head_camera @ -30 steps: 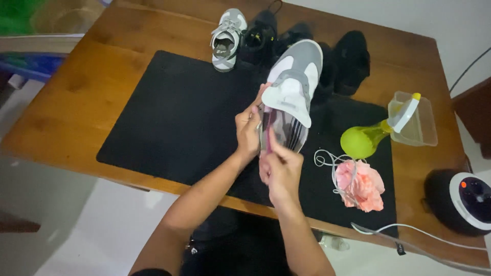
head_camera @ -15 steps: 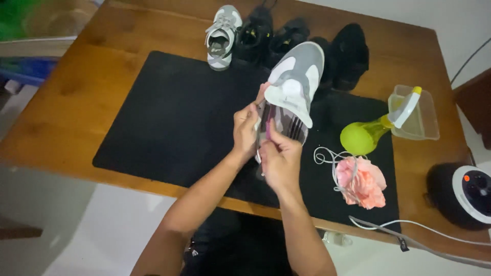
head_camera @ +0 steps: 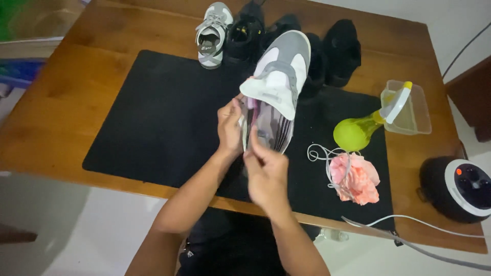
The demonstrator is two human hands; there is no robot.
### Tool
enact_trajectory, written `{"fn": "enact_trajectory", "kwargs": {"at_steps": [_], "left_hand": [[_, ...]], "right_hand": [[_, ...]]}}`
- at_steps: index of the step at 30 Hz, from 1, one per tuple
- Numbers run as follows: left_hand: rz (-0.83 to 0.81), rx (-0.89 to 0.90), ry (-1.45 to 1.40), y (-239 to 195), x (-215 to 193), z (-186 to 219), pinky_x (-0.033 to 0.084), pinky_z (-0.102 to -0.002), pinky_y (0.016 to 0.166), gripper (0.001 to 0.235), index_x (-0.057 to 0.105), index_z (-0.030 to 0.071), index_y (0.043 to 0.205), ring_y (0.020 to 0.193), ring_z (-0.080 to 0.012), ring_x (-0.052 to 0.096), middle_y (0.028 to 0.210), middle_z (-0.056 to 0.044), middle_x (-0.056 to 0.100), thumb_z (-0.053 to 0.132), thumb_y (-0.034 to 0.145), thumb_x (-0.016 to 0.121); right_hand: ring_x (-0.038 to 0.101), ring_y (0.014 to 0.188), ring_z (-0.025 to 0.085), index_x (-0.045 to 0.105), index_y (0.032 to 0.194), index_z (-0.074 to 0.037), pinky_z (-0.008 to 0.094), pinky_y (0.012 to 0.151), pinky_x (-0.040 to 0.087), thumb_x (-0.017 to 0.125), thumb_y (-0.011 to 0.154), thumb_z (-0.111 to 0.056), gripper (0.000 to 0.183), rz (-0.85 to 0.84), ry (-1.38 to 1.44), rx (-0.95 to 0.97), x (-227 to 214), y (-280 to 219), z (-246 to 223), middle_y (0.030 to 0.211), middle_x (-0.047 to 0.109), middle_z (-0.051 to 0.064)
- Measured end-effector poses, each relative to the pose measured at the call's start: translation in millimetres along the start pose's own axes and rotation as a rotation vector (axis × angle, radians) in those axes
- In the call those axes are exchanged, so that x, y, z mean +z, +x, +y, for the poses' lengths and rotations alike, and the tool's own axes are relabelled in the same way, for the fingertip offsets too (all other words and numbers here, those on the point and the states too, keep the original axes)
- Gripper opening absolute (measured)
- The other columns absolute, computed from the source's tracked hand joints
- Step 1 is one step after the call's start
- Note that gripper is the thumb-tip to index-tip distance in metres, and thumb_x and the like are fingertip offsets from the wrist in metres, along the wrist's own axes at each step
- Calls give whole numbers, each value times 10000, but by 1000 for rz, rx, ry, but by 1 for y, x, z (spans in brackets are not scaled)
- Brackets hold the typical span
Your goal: The person cleans a white and grey sneaker using a pink toothbrush. They scrub the upper, sides, and interior of the shoe while holding it on a black mat. Other shoes, a spray bottle, and a loofah are visible on the table.
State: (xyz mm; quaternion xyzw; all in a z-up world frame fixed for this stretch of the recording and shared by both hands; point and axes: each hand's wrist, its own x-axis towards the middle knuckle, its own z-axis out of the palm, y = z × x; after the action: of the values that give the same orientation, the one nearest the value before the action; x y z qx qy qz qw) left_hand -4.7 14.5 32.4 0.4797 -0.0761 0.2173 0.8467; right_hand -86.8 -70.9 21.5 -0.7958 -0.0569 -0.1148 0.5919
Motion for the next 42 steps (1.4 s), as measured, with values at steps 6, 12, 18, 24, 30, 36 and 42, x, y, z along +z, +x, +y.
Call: {"fn": "enact_trajectory", "kwargs": {"at_steps": [6, 12, 18, 24, 30, 36, 42], "left_hand": [[33, -50, -68, 0, -7, -15, 442, -211, 725, 390, 757, 120, 908, 728, -63, 527, 755, 18, 674, 436, 1026, 562], [-8, -74, 10, -5, -3, 2, 387, -235, 617, 487, 728, 113, 773, 591, -85, 467, 606, 0, 593, 478, 1022, 521], [37, -186, -148, -8, 13, 27, 329, -214, 611, 404, 639, 155, 675, 577, -55, 414, 580, 34, 517, 410, 985, 593], [102, -211, -153, -7, 18, 31, 382, -214, 649, 378, 690, 138, 778, 606, -62, 472, 628, 55, 560, 462, 959, 619], [53, -153, -113, -3, -10, -9, 380, -211, 655, 416, 672, 137, 758, 621, -65, 480, 626, 38, 543, 462, 998, 572], [-77, 394, 312, -8, -16, -24, 328, -443, 1219, 648, 594, 118, 1420, 1476, -300, 355, 1480, -124, 554, 607, 1071, 348], [-151, 792, 554, -1, -16, -30, 346, -439, 1204, 556, 627, 22, 1371, 1457, -409, 400, 1455, -193, 574, 427, 1108, 352]], "right_hand": [[546, 791, 121, 640, 1357, -94, 310, 668, 479, 609, 834, -21, 529, 30, -9, -27, 4, -2, -3, 827, 767, 211], [584, 712, 84, 654, 1362, -168, 276, 597, 488, 640, 870, -46, 507, 31, 14, -71, 1, -4, -6, 702, 758, 144], [529, 632, 65, 656, 1360, -156, 268, 527, 456, 609, 855, -14, 526, -22, -68, -29, 1, -26, -29, 625, 744, 182], [623, 793, 125, 647, 1340, -61, 320, 605, 531, 601, 859, 9, 488, 44, -54, 16, -11, -19, -35, 899, 761, 294], [677, 1097, 225, 657, 1344, -79, 397, 875, 570, 588, 908, -39, 443, -19, -38, 80, -15, -3, -41, 1140, 743, 259], [502, 426, 120, 650, 1359, -179, 263, 354, 380, 560, 880, 23, 527, -83, 170, 114, -20, -10, -11, 513, 623, 99], [432, 196, 179, 657, 1353, -114, 208, 217, 234, 565, 890, 26, 493, -154, 679, 168, -56, -5, -12, 448, 498, 128]]}}
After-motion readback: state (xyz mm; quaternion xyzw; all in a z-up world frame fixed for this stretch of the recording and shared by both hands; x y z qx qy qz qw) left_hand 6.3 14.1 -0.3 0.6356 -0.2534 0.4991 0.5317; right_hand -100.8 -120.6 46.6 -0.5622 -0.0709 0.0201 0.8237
